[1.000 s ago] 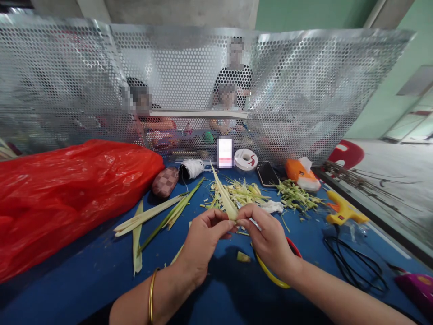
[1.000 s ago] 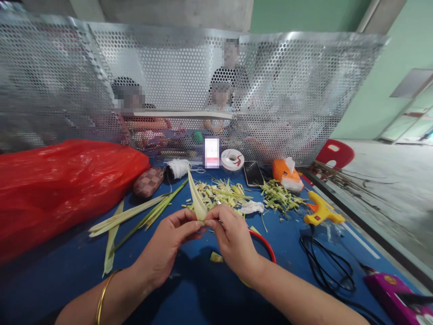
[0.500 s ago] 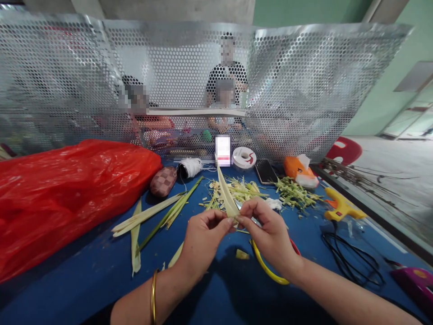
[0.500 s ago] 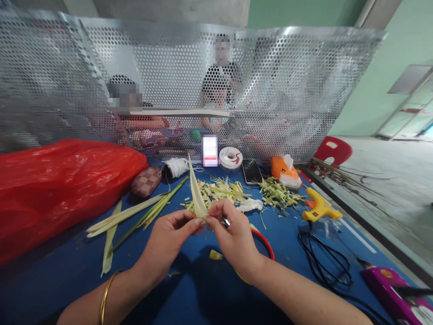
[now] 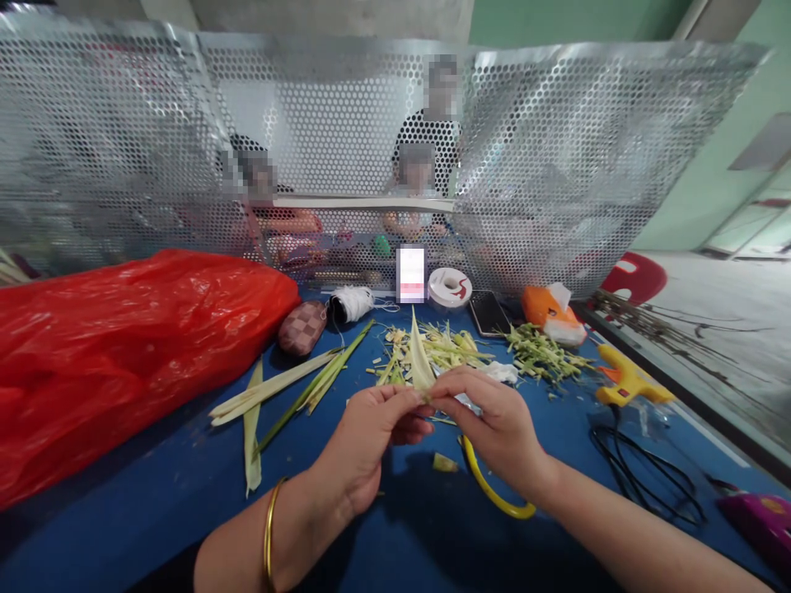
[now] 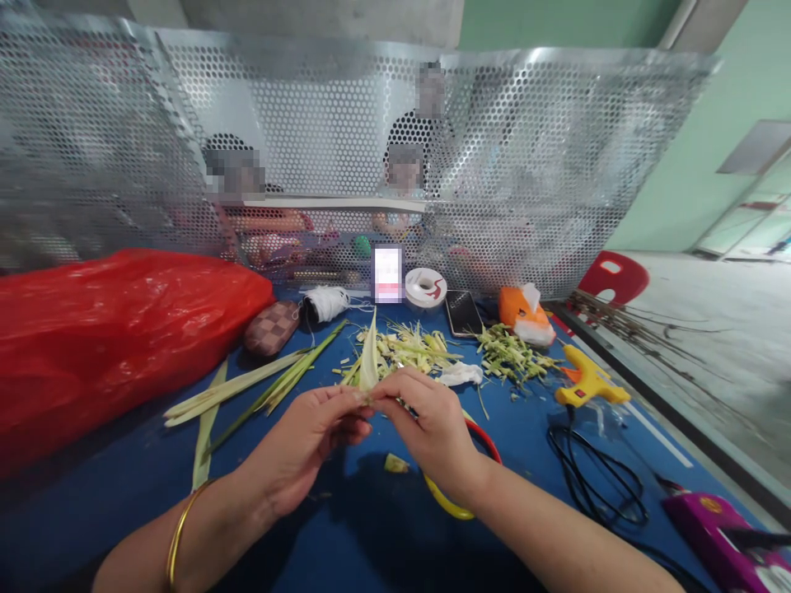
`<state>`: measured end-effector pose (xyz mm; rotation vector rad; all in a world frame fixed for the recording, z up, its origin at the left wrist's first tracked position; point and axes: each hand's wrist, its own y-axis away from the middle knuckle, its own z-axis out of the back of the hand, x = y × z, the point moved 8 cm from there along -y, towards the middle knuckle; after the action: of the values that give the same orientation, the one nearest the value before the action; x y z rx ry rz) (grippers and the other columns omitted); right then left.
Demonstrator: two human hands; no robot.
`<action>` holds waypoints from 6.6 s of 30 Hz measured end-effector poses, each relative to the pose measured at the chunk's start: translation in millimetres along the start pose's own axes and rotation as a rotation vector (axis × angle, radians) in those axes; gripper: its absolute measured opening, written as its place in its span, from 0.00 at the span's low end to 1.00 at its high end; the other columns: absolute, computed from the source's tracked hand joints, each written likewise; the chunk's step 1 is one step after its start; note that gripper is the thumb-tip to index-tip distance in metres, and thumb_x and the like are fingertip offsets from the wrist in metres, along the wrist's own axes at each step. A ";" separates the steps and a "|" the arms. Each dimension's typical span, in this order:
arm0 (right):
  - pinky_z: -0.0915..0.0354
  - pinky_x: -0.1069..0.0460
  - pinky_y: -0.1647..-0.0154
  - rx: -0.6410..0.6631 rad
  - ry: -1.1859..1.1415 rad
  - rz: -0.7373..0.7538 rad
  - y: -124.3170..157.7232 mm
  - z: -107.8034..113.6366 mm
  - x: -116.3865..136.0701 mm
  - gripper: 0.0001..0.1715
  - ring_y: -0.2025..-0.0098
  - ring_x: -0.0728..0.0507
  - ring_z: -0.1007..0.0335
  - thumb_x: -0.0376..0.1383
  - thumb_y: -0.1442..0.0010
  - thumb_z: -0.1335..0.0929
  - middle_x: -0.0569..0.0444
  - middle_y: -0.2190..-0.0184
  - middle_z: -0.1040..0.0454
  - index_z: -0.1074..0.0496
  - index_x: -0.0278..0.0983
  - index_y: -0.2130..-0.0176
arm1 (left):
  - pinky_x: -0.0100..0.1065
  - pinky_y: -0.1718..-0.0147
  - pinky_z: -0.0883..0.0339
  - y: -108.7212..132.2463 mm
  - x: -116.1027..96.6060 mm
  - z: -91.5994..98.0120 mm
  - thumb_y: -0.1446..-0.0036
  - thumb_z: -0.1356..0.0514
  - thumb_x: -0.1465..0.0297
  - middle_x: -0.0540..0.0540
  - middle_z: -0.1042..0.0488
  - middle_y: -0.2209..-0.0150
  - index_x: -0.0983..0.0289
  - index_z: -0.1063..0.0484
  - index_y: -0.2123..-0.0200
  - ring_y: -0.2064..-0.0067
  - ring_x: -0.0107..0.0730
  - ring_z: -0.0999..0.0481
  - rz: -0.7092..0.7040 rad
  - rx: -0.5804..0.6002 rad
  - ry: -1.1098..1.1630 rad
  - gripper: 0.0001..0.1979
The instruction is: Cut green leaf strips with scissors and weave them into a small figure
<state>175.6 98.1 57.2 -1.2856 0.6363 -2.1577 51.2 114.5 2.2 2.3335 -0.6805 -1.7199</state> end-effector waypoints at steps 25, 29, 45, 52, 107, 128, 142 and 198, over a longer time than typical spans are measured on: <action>0.38 0.54 0.64 -0.135 -0.163 -0.265 8.7 1.2 -16.3 0.07 0.67 0.48 0.33 0.30 0.41 0.31 0.58 0.72 0.28 0.28 0.39 0.70 | 0.28 0.68 0.32 0.4 -16.1 6.5 0.54 0.34 0.70 0.49 0.23 0.76 0.63 0.24 0.76 0.71 0.27 0.25 -0.469 -0.110 -0.242 0.03; 0.37 0.54 0.65 -0.146 -0.175 -0.261 9.3 1.6 -16.0 0.06 0.68 0.48 0.32 0.30 0.41 0.31 0.58 0.72 0.27 0.27 0.39 0.71 | 0.28 0.68 0.30 0.2 -15.9 6.5 0.54 0.35 0.71 0.49 0.22 0.77 0.63 0.25 0.76 0.72 0.28 0.24 -0.473 -0.108 -0.239 0.03; 0.32 0.53 0.67 -0.252 -0.319 -0.421 12.8 0.5 -29.9 0.10 0.68 0.47 0.29 0.32 0.48 0.29 0.58 0.72 0.27 0.32 0.39 0.64 | 0.31 0.65 0.28 0.4 -13.9 1.9 0.54 0.35 0.69 0.51 0.22 0.74 0.64 0.25 0.75 0.70 0.31 0.23 -0.436 -0.093 -0.211 0.05; 0.33 0.53 0.68 -0.266 -0.277 -0.400 10.5 3.5 -26.9 0.09 0.70 0.48 0.32 0.29 0.49 0.30 0.58 0.73 0.30 0.34 0.39 0.68 | 0.30 0.70 0.34 5.2 -20.8 0.1 0.54 0.34 0.69 0.52 0.24 0.76 0.64 0.26 0.76 0.72 0.31 0.27 -0.490 -0.116 -0.429 0.05; 0.33 0.55 0.71 -0.282 -0.495 -0.515 11.4 -2.2 -37.0 0.11 0.72 0.49 0.33 0.32 0.52 0.27 0.59 0.75 0.30 0.32 0.38 0.69 | 0.30 0.66 0.30 -3.2 -8.4 0.1 0.56 0.32 0.68 0.50 0.23 0.75 0.64 0.24 0.74 0.71 0.28 0.24 -0.307 -0.051 -0.158 0.07; 0.38 0.56 0.68 -0.161 0.122 0.027 5.7 4.9 -0.6 0.09 0.70 0.50 0.32 0.25 0.41 0.32 0.59 0.73 0.27 0.31 0.38 0.69 | 0.26 0.71 0.32 -2.5 11.6 -2.4 0.58 0.30 0.70 0.52 0.25 0.74 0.66 0.25 0.75 0.69 0.27 0.26 0.022 0.057 0.172 0.08; 0.36 0.54 0.64 -0.068 0.068 0.046 2.2 0.7 -0.4 0.08 0.66 0.48 0.31 0.25 0.41 0.31 0.56 0.71 0.28 0.30 0.37 0.68 | 0.28 0.73 0.32 -2.6 7.1 0.1 0.57 0.30 0.67 0.53 0.26 0.74 0.66 0.23 0.73 0.71 0.29 0.27 -0.005 0.035 0.084 0.09; 0.31 0.52 0.66 -0.188 -0.262 -0.326 8.9 -0.7 -26.4 0.04 0.68 0.47 0.28 0.33 0.42 0.31 0.55 0.69 0.25 0.29 0.39 0.63 | 0.29 0.73 0.32 -8.6 -3.6 14.7 0.61 0.30 0.70 0.55 0.21 0.73 0.67 0.21 0.72 0.76 0.27 0.26 -0.187 -0.159 0.015 0.09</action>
<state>187.3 109.1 34.4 -1.8469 0.5608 -2.1619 38.8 125.7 -2.8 2.3599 -0.3173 -1.7567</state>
